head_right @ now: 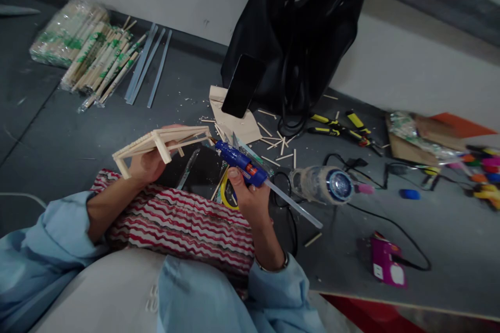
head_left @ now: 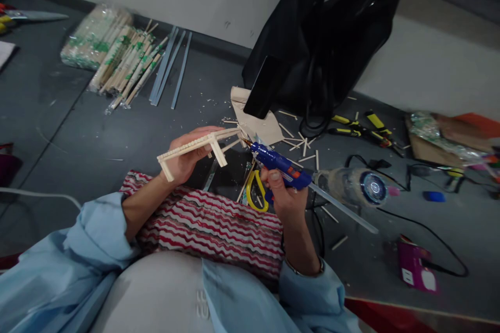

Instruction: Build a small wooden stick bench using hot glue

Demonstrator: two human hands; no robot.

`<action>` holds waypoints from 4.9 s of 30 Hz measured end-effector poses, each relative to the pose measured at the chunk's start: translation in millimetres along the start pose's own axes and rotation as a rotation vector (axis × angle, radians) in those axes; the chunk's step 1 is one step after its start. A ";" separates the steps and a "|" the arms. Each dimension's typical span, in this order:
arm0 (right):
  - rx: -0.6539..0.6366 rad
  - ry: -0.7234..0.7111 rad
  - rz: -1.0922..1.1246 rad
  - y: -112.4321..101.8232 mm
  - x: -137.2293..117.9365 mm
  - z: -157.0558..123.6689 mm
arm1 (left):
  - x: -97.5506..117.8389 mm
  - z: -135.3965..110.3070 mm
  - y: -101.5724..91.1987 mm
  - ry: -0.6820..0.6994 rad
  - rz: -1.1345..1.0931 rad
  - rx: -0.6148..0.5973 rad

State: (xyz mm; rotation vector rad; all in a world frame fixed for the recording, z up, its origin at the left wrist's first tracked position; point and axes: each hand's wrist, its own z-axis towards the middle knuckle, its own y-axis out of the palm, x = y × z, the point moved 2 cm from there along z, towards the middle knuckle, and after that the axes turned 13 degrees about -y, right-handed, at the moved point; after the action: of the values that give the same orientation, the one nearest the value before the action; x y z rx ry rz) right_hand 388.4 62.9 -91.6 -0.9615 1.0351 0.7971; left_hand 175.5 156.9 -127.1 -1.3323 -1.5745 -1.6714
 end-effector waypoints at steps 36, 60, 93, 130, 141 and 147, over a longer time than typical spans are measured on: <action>0.024 0.008 0.002 2.7 -2.9 2.3 | -12.9 1.5 -5.8 -0.011 0.034 0.112; -0.001 0.011 -0.055 6.3 -1.8 1.6 | -21.6 0.4 -1.6 -0.017 0.045 0.224; 0.113 -0.084 0.051 2.9 -13.9 -0.5 | 49.2 20.4 56.9 -0.175 -0.195 -0.015; -0.127 -0.233 -0.207 11.8 -8.5 -3.1 | 47.5 11.6 66.7 0.027 0.049 -0.078; -0.117 -0.199 -0.212 13.0 -5.2 -2.9 | 48.4 9.9 69.9 -0.010 0.018 -0.061; -0.122 -0.200 -0.240 12.6 -4.1 -3.3 | 47.6 10.0 69.4 -0.024 0.002 -0.059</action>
State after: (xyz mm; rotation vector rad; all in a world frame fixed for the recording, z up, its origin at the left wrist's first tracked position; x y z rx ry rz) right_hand 374.7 64.3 -91.7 -1.0644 0.6902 0.7452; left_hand 218.5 163.6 -54.5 -1.3875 -1.5477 -1.7191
